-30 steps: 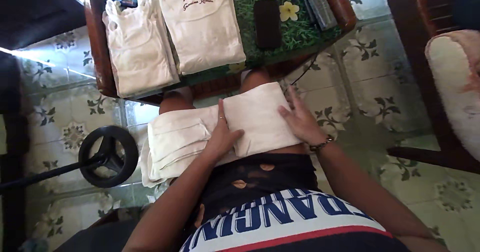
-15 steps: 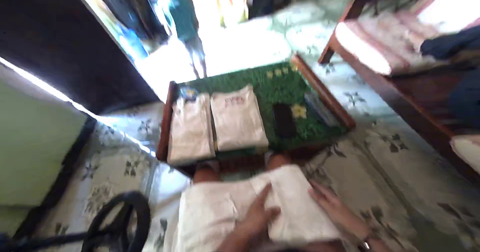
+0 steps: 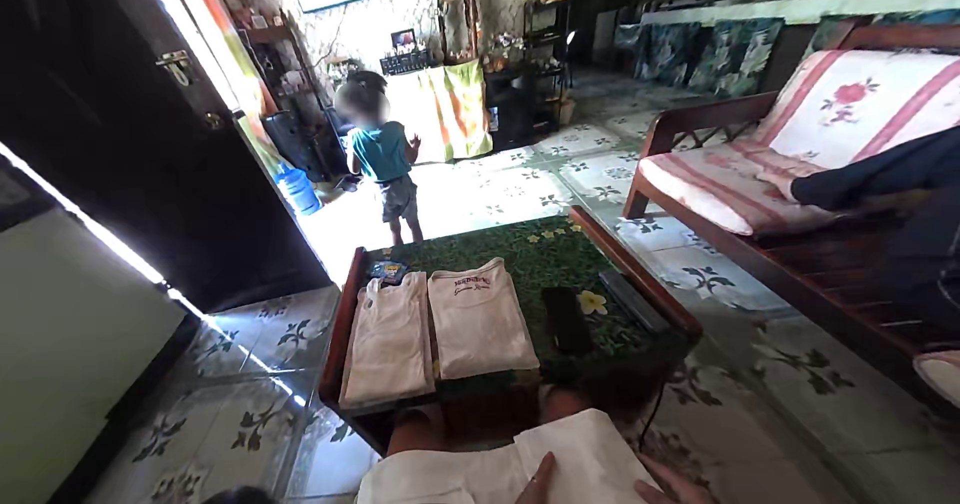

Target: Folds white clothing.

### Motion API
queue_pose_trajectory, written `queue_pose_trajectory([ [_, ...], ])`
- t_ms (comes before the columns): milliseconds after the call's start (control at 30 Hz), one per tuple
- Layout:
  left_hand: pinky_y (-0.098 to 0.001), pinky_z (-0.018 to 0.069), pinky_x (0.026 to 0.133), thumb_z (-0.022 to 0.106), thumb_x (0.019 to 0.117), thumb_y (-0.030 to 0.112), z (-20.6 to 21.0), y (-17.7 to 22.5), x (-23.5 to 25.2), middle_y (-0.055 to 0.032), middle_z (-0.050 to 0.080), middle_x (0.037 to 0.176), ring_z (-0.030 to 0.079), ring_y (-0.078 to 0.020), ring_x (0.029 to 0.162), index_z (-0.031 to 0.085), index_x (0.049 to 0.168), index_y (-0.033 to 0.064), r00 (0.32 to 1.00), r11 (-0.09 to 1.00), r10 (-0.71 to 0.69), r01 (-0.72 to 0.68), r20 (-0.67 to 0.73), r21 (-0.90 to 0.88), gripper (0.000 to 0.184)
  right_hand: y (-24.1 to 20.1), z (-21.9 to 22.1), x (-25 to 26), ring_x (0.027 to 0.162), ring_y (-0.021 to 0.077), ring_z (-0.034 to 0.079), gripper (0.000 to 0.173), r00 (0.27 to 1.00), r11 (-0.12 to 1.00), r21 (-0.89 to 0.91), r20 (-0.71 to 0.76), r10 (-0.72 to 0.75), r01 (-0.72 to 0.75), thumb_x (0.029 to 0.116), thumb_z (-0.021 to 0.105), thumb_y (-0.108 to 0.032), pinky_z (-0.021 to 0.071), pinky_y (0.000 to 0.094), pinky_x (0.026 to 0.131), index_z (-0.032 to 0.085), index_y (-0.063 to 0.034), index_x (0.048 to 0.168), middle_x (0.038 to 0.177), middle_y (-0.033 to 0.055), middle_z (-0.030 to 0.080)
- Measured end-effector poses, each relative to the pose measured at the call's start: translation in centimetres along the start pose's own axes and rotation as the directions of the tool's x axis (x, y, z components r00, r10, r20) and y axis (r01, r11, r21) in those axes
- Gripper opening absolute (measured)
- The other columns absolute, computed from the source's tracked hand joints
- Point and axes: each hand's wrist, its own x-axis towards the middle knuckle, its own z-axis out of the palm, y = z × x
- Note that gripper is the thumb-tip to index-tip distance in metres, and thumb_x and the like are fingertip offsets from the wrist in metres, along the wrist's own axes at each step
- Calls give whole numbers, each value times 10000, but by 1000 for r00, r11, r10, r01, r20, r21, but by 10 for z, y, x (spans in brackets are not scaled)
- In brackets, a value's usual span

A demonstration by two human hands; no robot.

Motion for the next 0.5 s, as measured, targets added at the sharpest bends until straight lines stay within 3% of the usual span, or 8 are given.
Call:
queue_pose_trajectory([
  [67,-542,332,1201,677,967,181,-1,2,-1,-222,320,1626,393,-347,1471,193,1624,47,1000,1000,-12,12,-7,21,826,-4,3,1,1285,441,562,638,998,985,-171,-60,-27,16,1039,595,-334,419,598,1096,375,-55,1569,1423,299,543],
  [133,-547,348,1191,687,962,180,-1,1,1,-235,340,1612,413,-357,1456,195,1624,48,1000,999,-19,19,-10,35,836,-17,8,-3,1306,517,507,694,972,903,-418,-154,-176,97,1024,598,-359,413,655,1077,339,-51,1589,1471,340,460],
  [267,-527,342,1199,686,957,170,2,-3,1,-240,347,1607,408,-345,1462,194,1618,25,1000,999,27,-27,-2,38,837,-55,40,-19,1408,495,432,610,788,697,-560,-121,-603,448,1020,585,-321,352,636,1142,460,32,1502,1525,291,453],
  [333,-527,348,1194,689,959,183,4,-5,2,-256,380,1582,432,-353,1444,210,1612,13,999,999,44,-44,-13,31,827,-57,62,-16,1477,482,333,617,813,656,-584,9,-583,477,1041,524,-381,264,688,1163,433,-32,1542,1589,258,382],
  [400,-535,336,1197,673,970,195,4,-6,2,-275,386,1571,430,-370,1441,220,1607,4,998,998,49,-47,-39,50,805,-43,75,-2,1534,473,190,631,893,667,-623,123,-432,408,1056,462,-476,125,762,1163,398,-132,1581,1649,231,277],
  [500,-536,321,1208,677,973,211,2,-3,4,-255,362,1594,409,-364,1459,224,1613,27,998,996,9,-4,-60,87,806,-31,77,13,1556,436,136,636,918,665,-651,133,-373,365,1050,406,-553,76,797,1143,409,-204,1582,1678,161,248],
])
